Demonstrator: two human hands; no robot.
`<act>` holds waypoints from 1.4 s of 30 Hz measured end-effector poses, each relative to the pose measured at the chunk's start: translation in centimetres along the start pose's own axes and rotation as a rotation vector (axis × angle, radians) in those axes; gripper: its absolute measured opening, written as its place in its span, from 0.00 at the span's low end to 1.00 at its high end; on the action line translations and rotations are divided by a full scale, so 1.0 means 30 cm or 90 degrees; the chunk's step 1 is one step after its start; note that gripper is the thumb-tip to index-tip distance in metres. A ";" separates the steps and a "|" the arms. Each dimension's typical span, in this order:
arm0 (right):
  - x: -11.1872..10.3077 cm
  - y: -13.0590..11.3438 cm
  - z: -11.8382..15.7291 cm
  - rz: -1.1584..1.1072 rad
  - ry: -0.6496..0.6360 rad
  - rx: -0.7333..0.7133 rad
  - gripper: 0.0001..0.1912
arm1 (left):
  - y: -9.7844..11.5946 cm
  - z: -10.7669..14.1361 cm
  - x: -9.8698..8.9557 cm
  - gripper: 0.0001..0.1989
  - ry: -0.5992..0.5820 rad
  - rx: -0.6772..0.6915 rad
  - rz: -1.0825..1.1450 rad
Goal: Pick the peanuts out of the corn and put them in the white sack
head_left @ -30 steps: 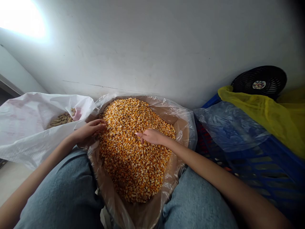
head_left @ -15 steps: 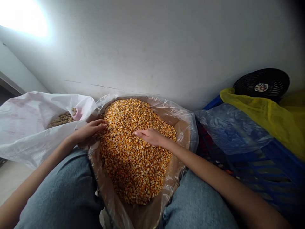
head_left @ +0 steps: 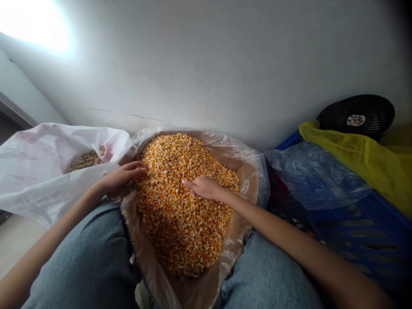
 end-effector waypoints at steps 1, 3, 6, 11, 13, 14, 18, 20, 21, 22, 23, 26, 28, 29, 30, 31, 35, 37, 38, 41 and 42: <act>-0.005 0.000 0.001 -0.011 0.026 -0.003 0.40 | -0.002 -0.001 0.002 0.20 -0.017 0.002 0.011; -0.011 -0.006 0.004 -0.037 0.056 -0.035 0.35 | -0.006 -0.002 0.007 0.20 -0.063 0.005 0.038; -0.003 -0.017 0.005 -0.018 0.014 -0.075 0.32 | -0.009 -0.003 0.004 0.20 -0.069 0.002 0.046; 0.002 -0.019 0.004 0.040 0.021 -0.037 0.38 | -0.005 -0.003 0.003 0.22 -0.068 0.003 0.042; -0.003 -0.027 0.007 0.011 0.044 -0.068 0.35 | -0.003 -0.002 0.004 0.22 -0.067 0.009 0.035; -0.002 -0.030 0.008 0.004 0.035 -0.080 0.34 | -0.002 -0.002 0.004 0.22 -0.065 0.012 0.031; 0.008 -0.030 0.004 0.039 -0.036 -0.047 0.40 | 0.003 0.000 0.003 0.22 -0.070 0.007 0.026; 0.001 -0.028 0.004 0.035 -0.004 -0.029 0.41 | 0.005 0.000 0.003 0.21 -0.074 0.008 0.032; -0.005 -0.028 0.005 0.023 0.024 -0.032 0.40 | 0.006 0.000 0.003 0.21 -0.076 0.010 0.034; -0.010 -0.029 0.006 0.010 0.046 -0.040 0.38 | 0.006 0.000 0.003 0.21 -0.076 0.012 0.036; -0.012 -0.030 0.007 0.005 0.050 -0.046 0.37 | 0.006 0.000 0.003 0.21 -0.074 0.013 0.036; -0.003 -0.029 0.008 0.039 -0.008 -0.032 0.39 | 0.003 0.001 0.004 0.22 -0.068 0.012 0.033; 0.000 -0.026 0.007 0.056 -0.024 -0.013 0.41 | 0.000 0.000 0.003 0.22 -0.061 0.013 0.027; -0.003 -0.025 0.007 0.046 -0.007 -0.014 0.40 | -0.002 0.000 0.002 0.23 -0.062 0.014 0.026; -0.007 -0.026 0.007 0.029 0.019 -0.023 0.39 | -0.004 -0.001 0.002 0.23 -0.062 0.014 0.026; -0.010 -0.027 0.008 0.015 0.038 -0.035 0.38 | -0.005 -0.002 0.000 0.23 -0.063 0.015 0.026; 0.007 -0.023 0.004 0.046 -0.012 -0.028 0.40 | -0.011 -0.006 -0.002 0.22 -0.075 0.016 0.029; 0.010 -0.021 0.003 0.070 -0.020 -0.005 0.42 | -0.013 -0.007 -0.003 0.21 -0.074 0.018 0.030; 0.007 -0.023 0.004 0.066 -0.002 -0.006 0.41 | -0.014 -0.007 -0.002 0.21 -0.072 0.019 0.032; -0.003 -0.031 0.007 0.040 0.036 -0.028 0.38 | -0.014 -0.007 -0.001 0.21 -0.064 0.022 0.033; -0.002 -0.031 0.007 0.044 0.024 -0.027 0.38 | -0.013 -0.007 -0.001 0.21 -0.064 0.022 0.032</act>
Point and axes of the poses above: each hand's wrist, its own z-axis away from the middle knuckle, its own x-axis out of the palm, y = z × x, the point moved 3 cm from there along -z, towards the middle knuckle, and after that the axes turned 9 degrees about x, right-handed, at the moved point
